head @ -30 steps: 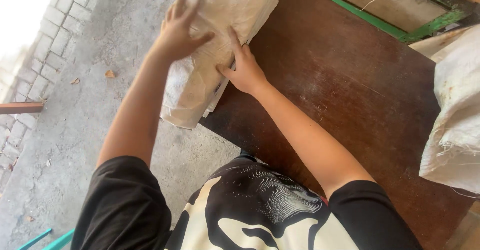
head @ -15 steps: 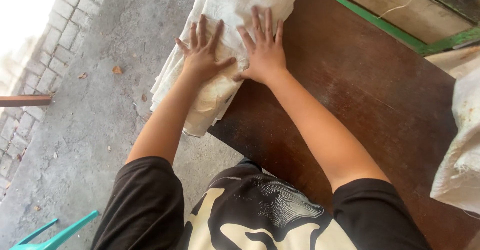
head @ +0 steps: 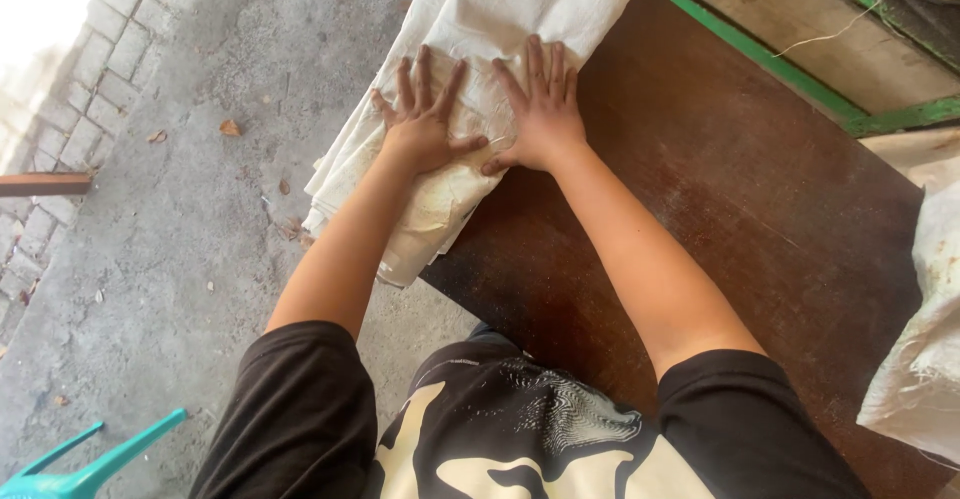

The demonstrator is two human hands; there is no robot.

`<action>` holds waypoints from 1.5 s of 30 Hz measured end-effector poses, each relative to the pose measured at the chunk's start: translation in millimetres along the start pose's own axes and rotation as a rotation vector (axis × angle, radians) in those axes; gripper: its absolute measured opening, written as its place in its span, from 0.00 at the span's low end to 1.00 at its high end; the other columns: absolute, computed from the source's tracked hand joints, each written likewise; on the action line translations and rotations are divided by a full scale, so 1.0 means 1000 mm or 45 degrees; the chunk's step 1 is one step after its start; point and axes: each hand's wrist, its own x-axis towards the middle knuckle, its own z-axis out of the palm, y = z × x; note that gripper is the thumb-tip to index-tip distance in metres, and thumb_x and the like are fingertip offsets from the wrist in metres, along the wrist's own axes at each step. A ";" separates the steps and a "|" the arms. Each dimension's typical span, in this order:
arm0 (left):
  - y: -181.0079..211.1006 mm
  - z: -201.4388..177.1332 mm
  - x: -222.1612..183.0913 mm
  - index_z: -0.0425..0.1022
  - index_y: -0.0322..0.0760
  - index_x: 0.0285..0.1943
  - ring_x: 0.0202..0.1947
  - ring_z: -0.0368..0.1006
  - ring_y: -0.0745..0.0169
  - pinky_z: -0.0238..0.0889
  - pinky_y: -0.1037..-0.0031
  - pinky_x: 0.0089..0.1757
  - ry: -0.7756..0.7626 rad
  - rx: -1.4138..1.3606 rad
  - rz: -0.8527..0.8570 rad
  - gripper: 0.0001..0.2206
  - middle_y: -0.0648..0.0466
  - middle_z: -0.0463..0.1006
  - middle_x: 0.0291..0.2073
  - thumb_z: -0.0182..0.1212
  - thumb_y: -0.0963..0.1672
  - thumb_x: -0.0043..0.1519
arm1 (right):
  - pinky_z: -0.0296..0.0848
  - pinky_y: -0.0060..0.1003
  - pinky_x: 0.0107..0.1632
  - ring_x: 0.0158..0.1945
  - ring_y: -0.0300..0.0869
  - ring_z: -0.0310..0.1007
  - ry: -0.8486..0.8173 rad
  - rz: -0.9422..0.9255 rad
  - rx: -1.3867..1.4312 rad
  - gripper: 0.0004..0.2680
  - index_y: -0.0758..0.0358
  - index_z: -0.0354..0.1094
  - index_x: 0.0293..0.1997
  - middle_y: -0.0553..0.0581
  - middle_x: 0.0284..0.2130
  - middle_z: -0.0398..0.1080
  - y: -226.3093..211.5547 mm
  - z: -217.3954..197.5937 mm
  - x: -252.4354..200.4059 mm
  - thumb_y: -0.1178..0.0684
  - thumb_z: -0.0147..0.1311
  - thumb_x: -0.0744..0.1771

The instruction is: Folding and organizing empty woven salt bags on a table.

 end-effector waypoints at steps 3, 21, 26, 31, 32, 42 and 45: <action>0.003 -0.006 -0.008 0.35 0.69 0.83 0.79 0.15 0.34 0.19 0.20 0.62 -0.033 0.026 -0.043 0.55 0.45 0.21 0.81 0.66 0.67 0.48 | 0.28 0.70 0.75 0.77 0.66 0.09 -0.001 0.006 0.003 0.59 0.40 0.23 0.82 0.68 0.76 0.13 -0.003 -0.003 -0.001 0.17 0.65 0.48; 0.003 -0.025 -0.012 0.26 0.67 0.83 0.79 0.14 0.35 0.23 0.20 0.63 -0.102 0.112 0.014 0.54 0.49 0.14 0.80 0.62 0.66 0.54 | 0.58 0.60 0.72 0.74 0.62 0.52 0.611 -0.296 0.788 0.11 0.58 0.69 0.50 0.60 0.65 0.61 -0.012 0.109 -0.244 0.48 0.60 0.66; 0.023 -0.056 -0.030 0.32 0.67 0.84 0.80 0.18 0.36 0.20 0.23 0.64 -0.042 0.039 0.010 0.53 0.47 0.20 0.81 0.64 0.65 0.52 | 0.71 0.43 0.58 0.57 0.50 0.72 0.498 0.055 1.076 0.07 0.61 0.74 0.44 0.57 0.49 0.75 0.002 0.142 -0.339 0.52 0.57 0.66; 0.035 -0.059 -0.049 0.49 0.56 0.82 0.80 0.23 0.34 0.16 0.26 0.65 0.164 0.135 0.095 0.45 0.42 0.29 0.81 0.65 0.62 0.57 | 0.73 0.42 0.55 0.52 0.50 0.75 0.538 0.238 1.153 0.07 0.63 0.74 0.45 0.57 0.44 0.76 0.011 0.143 -0.359 0.53 0.56 0.66; 0.036 -0.057 -0.054 0.56 0.52 0.80 0.80 0.24 0.33 0.15 0.26 0.65 0.252 0.158 0.133 0.40 0.41 0.32 0.82 0.64 0.60 0.59 | 0.73 0.41 0.54 0.51 0.51 0.75 0.542 0.252 1.169 0.07 0.63 0.73 0.45 0.57 0.44 0.75 0.013 0.142 -0.360 0.53 0.55 0.67; 0.119 -0.013 -0.137 0.70 0.45 0.69 0.78 0.38 0.35 0.14 0.28 0.65 0.518 0.122 0.559 0.26 0.43 0.53 0.77 0.66 0.52 0.63 | 0.75 0.40 0.53 0.50 0.47 0.77 0.459 0.296 1.232 0.09 0.62 0.73 0.49 0.55 0.45 0.76 0.016 0.111 -0.365 0.52 0.54 0.67; 0.140 0.000 -0.157 0.73 0.44 0.65 0.76 0.44 0.35 0.21 0.29 0.66 0.527 0.038 0.657 0.22 0.45 0.59 0.74 0.67 0.48 0.61 | 0.74 0.40 0.53 0.50 0.47 0.77 0.497 0.312 1.265 0.09 0.63 0.72 0.49 0.56 0.46 0.76 0.024 0.119 -0.381 0.52 0.54 0.67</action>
